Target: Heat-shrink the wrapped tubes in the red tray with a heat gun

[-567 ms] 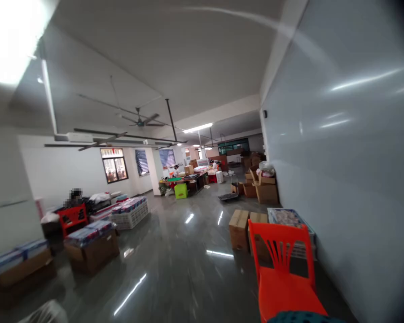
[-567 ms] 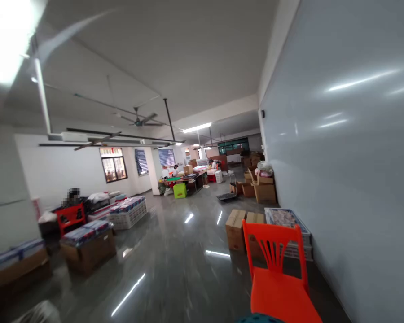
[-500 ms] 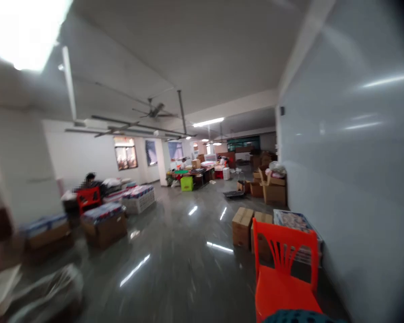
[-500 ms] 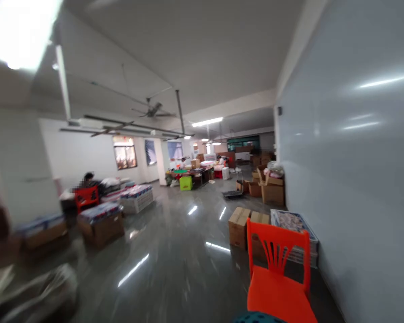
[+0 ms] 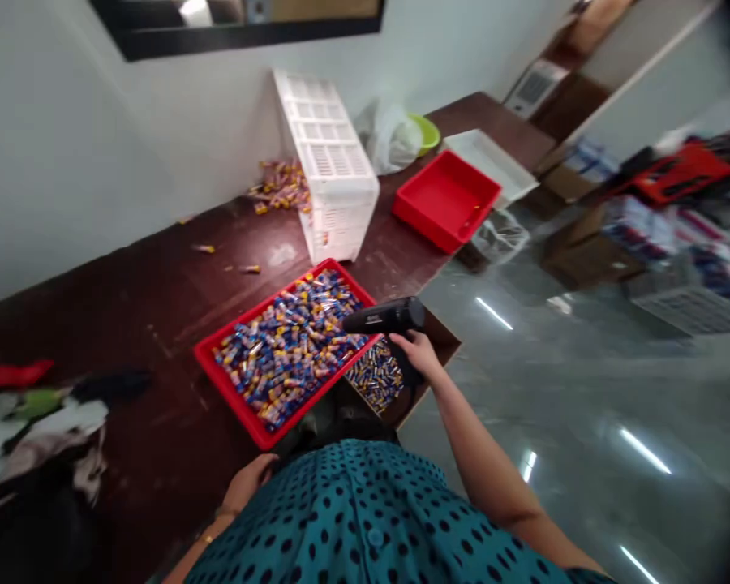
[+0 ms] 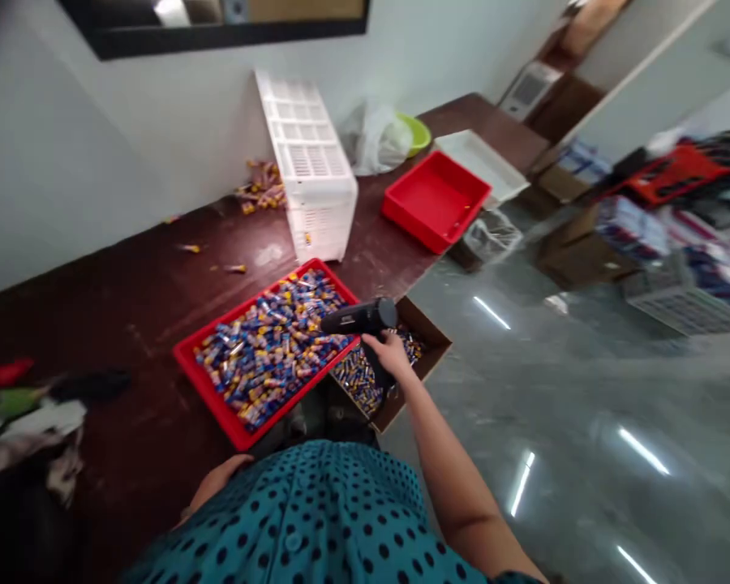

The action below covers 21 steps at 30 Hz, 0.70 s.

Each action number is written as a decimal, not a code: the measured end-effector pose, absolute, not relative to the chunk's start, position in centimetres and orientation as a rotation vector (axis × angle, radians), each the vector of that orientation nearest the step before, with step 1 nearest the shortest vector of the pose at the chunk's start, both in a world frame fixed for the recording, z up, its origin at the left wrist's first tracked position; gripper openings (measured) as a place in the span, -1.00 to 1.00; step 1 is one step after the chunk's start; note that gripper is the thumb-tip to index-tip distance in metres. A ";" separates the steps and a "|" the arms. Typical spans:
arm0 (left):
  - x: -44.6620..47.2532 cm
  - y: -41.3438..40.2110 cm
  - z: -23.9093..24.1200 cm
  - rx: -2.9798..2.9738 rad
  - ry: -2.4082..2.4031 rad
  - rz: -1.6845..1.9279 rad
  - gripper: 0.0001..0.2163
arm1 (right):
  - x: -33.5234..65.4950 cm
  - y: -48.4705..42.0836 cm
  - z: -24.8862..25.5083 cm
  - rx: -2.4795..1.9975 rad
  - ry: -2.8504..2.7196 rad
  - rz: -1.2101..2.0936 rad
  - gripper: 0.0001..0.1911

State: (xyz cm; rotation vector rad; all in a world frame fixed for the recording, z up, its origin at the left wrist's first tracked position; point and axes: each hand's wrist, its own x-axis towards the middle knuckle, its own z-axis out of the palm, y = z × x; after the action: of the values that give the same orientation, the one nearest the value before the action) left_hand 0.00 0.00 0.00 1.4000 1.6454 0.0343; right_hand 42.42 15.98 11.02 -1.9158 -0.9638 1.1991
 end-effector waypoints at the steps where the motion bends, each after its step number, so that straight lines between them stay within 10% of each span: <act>1: -0.8 -1.5 -0.1 1.344 1.634 0.005 -0.82 | 42.9 16.4 10.1 -1.905 -0.936 1.178 -0.46; 21: 3.5 -6.7 -3.2 1.104 1.893 0.215 -0.69 | 34.2 24.0 7.5 -1.573 -1.442 1.407 -0.54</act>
State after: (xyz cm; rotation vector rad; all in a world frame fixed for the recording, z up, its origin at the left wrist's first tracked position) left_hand 3.51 -6.71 -3.18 1.1044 1.8929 0.2147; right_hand 34.23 23.98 7.52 -1.5735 -1.4420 1.4070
